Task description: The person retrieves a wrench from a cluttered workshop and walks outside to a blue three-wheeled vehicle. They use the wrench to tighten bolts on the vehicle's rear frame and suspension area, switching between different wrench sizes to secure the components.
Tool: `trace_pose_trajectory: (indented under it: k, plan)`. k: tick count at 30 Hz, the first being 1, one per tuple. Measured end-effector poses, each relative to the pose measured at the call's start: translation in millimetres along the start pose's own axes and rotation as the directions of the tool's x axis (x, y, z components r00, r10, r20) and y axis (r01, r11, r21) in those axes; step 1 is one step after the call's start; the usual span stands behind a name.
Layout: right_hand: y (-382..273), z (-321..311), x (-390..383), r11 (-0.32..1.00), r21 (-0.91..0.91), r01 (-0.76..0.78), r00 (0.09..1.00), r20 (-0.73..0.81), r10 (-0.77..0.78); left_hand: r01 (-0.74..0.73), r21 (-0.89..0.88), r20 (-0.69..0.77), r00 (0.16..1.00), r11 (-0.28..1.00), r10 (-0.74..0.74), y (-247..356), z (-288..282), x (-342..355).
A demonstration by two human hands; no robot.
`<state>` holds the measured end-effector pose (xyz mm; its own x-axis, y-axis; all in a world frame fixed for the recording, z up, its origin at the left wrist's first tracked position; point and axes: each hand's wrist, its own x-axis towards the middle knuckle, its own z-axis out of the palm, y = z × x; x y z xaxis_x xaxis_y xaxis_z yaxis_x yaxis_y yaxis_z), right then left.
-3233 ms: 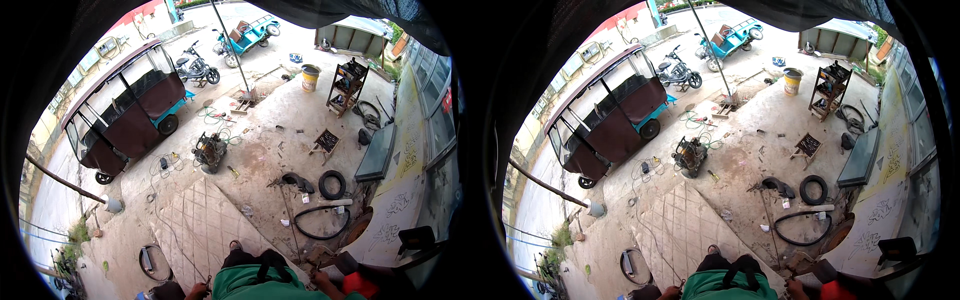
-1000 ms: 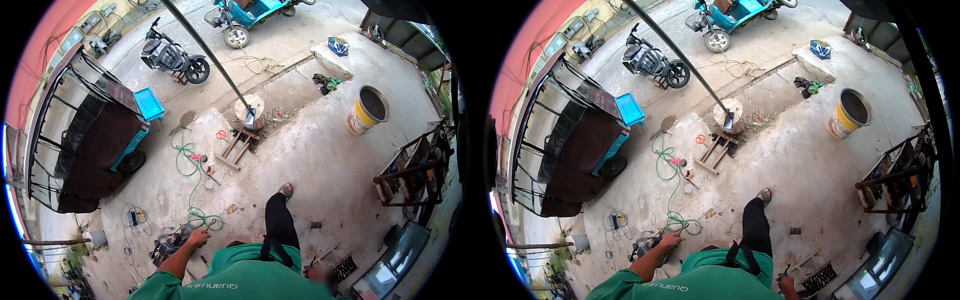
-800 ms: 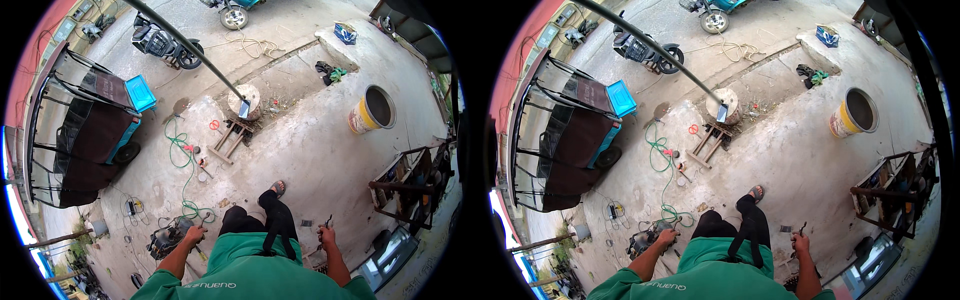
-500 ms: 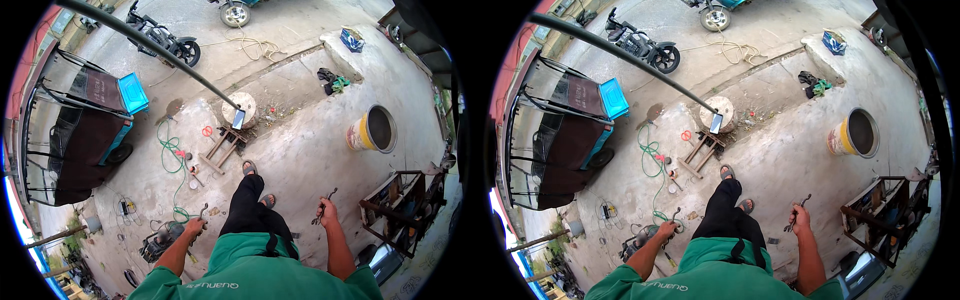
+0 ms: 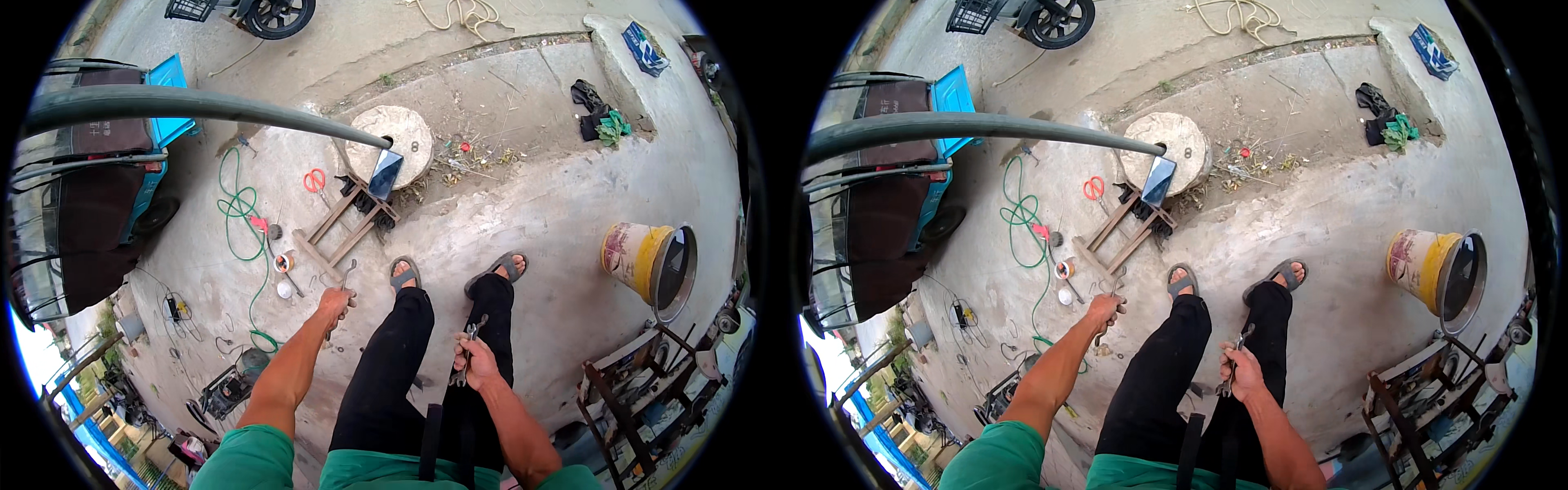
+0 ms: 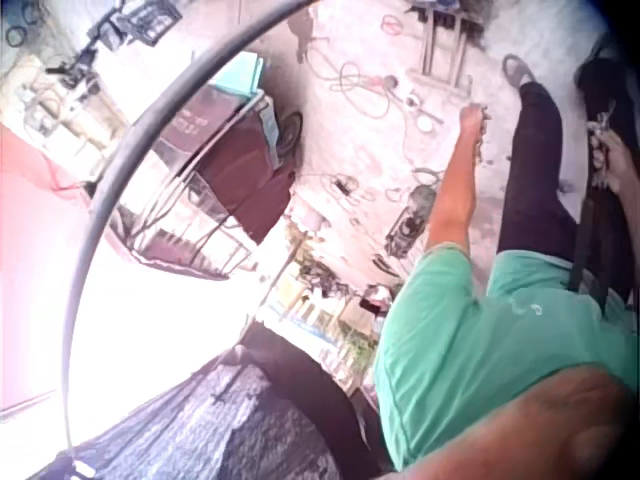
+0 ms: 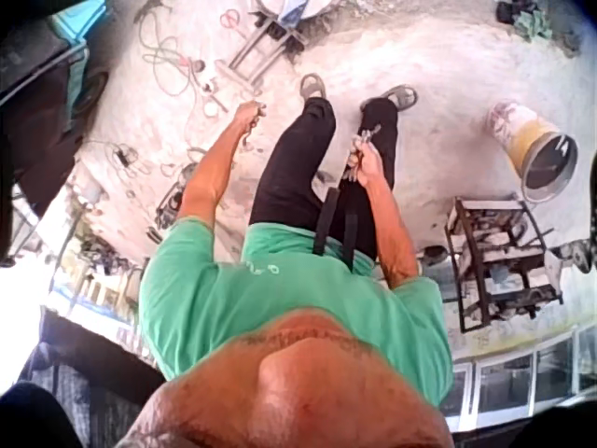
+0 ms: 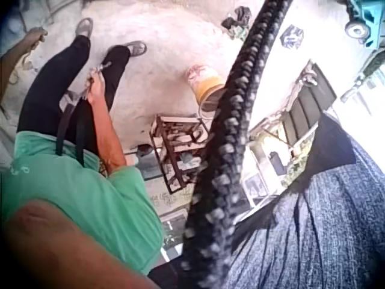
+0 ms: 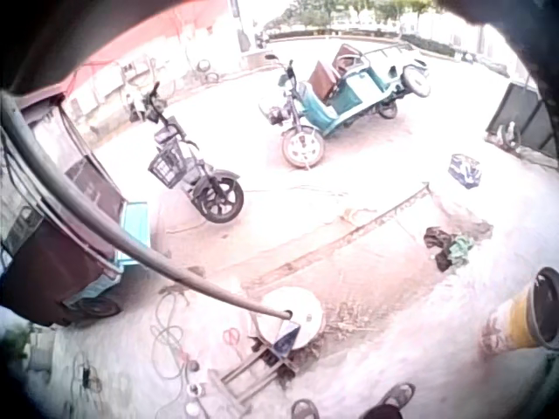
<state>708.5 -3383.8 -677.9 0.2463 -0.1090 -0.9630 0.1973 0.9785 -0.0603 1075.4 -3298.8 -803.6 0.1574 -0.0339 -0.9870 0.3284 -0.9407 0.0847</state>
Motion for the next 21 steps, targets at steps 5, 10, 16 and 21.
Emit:
trace_pose_trajectory:
  k: [5,10,16,21]
  plan:
    - [-8.5,6.2,118.9,0.980,-0.152,-0.128,0.991,-0.054,0.121,-0.197,0.593,-0.191,0.907,0.780,0.374,38.4,7.1,173.4]
    - [-62.1,34.6,130.3,0.953,-0.274,-0.133,0.990,0.018,0.143,-0.067,0.794,-0.293,0.829,0.604,0.477,93.1,23.6,300.8]
    - [-115.4,45.6,108.6,0.980,-0.087,-0.179,0.977,0.098,0.187,-0.094,0.794,-0.312,0.785,0.601,0.535,91.7,35.4,400.4]
    - [-121.1,45.8,114.5,0.967,-0.149,-0.207,0.978,-0.070,0.199,-0.043,0.750,-0.341,0.830,0.661,0.441,82.3,39.4,388.0]
